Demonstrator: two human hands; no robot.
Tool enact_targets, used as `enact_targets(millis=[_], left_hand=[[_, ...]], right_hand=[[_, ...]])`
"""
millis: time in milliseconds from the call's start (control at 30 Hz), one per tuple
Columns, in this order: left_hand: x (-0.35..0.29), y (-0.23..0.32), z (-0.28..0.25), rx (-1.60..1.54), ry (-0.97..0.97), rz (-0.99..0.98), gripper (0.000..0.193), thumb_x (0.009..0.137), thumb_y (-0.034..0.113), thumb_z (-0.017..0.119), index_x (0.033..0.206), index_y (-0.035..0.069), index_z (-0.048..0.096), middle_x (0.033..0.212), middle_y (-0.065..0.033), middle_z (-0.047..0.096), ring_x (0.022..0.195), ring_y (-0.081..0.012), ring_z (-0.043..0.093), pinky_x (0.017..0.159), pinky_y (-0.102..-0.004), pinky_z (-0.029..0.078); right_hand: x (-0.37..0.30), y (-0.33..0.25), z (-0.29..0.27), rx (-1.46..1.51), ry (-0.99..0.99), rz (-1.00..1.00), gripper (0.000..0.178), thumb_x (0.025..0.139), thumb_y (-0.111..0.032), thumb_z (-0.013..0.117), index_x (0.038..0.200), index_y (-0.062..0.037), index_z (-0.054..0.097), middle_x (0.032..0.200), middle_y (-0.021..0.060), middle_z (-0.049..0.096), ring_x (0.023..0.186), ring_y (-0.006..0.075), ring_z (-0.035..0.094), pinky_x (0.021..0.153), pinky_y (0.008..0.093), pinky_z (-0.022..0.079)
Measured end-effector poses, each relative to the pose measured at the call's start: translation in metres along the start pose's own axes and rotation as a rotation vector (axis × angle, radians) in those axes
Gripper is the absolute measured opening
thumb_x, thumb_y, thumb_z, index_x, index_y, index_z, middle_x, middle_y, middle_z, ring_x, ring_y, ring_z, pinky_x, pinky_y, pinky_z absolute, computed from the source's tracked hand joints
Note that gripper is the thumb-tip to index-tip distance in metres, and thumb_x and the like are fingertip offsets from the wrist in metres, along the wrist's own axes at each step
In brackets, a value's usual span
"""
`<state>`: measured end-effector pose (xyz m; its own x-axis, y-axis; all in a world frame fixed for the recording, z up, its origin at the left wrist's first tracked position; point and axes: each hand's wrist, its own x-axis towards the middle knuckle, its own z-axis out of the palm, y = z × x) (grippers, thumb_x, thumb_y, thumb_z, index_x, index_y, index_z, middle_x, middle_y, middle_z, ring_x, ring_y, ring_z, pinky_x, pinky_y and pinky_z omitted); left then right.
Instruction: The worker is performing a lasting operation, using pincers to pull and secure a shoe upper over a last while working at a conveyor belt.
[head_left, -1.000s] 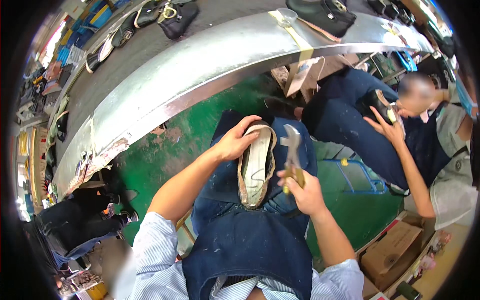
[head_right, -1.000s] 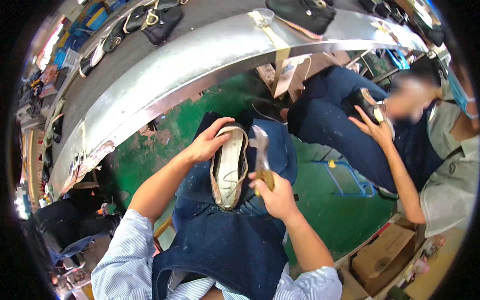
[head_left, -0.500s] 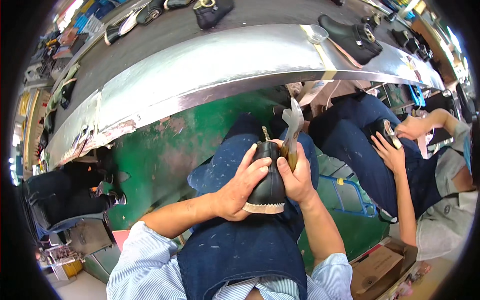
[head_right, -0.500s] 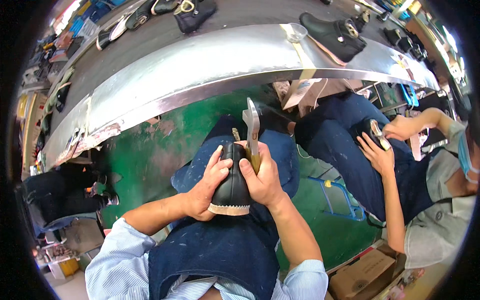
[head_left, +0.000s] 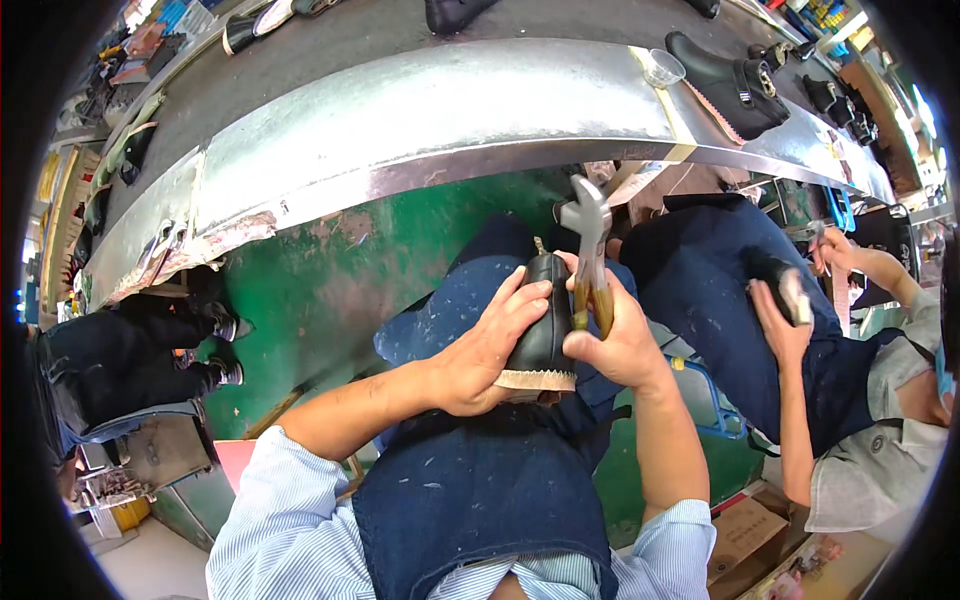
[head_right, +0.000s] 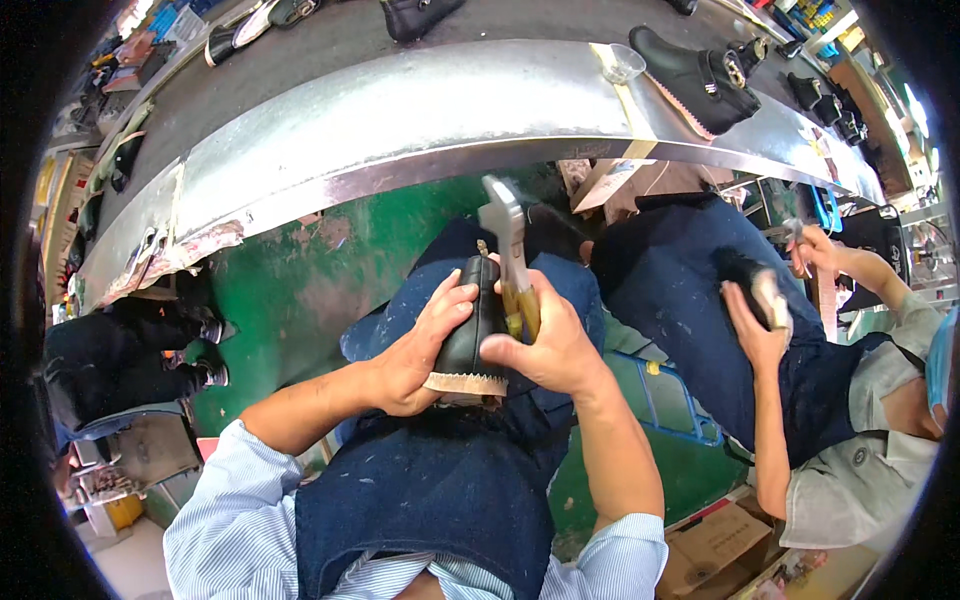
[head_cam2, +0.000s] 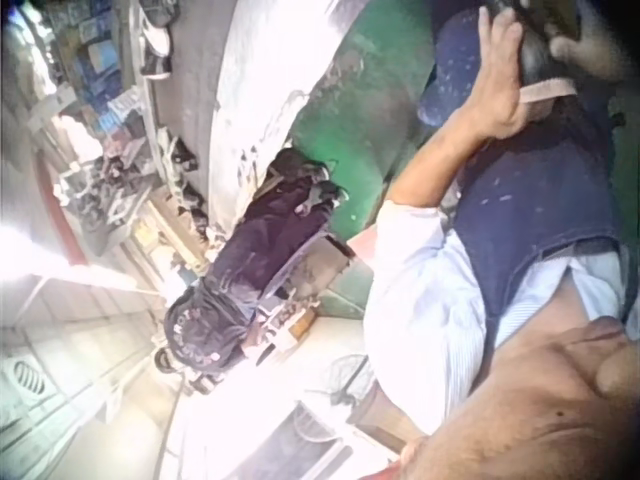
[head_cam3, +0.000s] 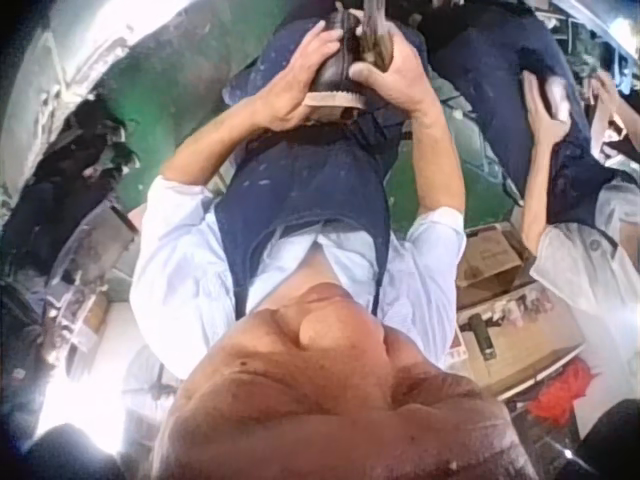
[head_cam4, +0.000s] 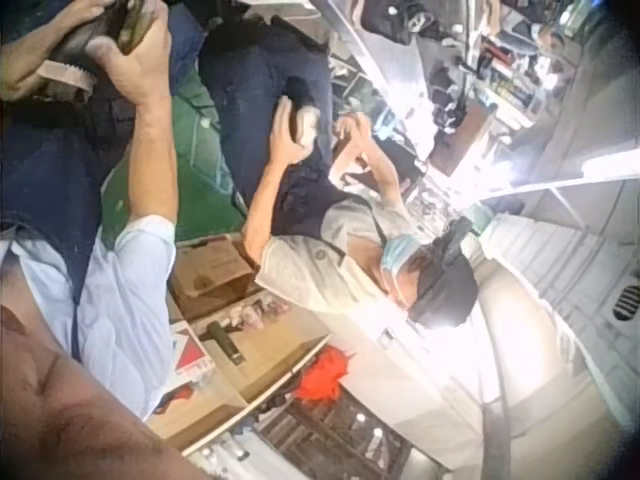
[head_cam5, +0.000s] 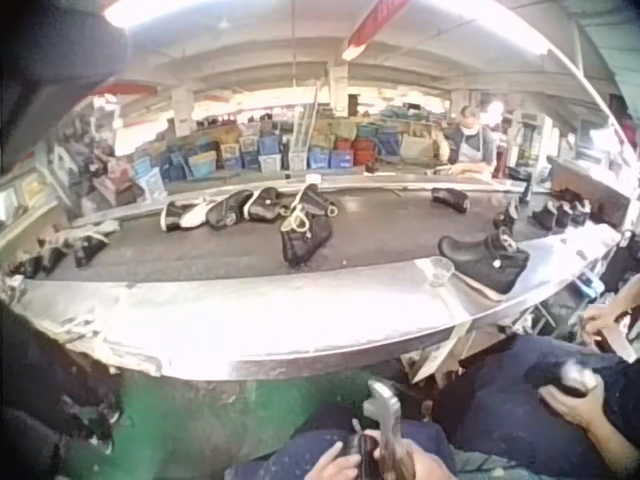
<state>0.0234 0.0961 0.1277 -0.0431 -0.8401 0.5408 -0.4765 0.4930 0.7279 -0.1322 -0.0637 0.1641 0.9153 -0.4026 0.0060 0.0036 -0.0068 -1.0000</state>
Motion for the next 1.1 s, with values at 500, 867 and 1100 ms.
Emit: enact_targets(millis=[500,867,1100], left_hand=[[-0.058,-0.031,0.058,-0.325,0.13,-0.648,0.111,0.083,0.027,0.078,0.153,0.0,-0.004,0.159,-0.0256,0.002,0.149,-0.0356,0.006,0.119,-0.0447,0.016],[-0.024,-0.048,0.044,-1.004,0.174,-0.828,0.072,0.097,0.028,0.062,0.152,0.004,0.023,0.144,-0.0096,0.045,0.131,-0.0195,0.043,0.111,-0.0355,0.034],[-0.023,-0.046,0.046,-0.928,0.182,-0.887,0.066,0.098,0.035,0.06,0.148,0.003,0.032,0.135,-0.0082,0.052,0.123,-0.0178,0.05,0.107,-0.0357,0.039]], right_hand=[[0.009,-0.009,-0.014,-0.466,-0.093,0.032,0.107,0.06,-0.027,0.086,0.144,0.003,0.028,0.127,0.0187,0.052,0.119,0.0283,0.052,0.104,0.0358,0.04],[-0.003,0.066,-0.012,0.0,0.287,0.094,0.072,0.075,-0.013,0.083,0.131,0.0054,0.041,0.124,0.013,0.058,0.114,0.017,0.056,0.099,0.0328,0.046],[-0.025,0.081,0.0,-0.041,0.327,0.192,0.068,0.076,-0.019,0.082,0.127,0.0035,0.043,0.116,0.0129,0.06,0.107,0.0184,0.059,0.095,0.0342,0.047]])
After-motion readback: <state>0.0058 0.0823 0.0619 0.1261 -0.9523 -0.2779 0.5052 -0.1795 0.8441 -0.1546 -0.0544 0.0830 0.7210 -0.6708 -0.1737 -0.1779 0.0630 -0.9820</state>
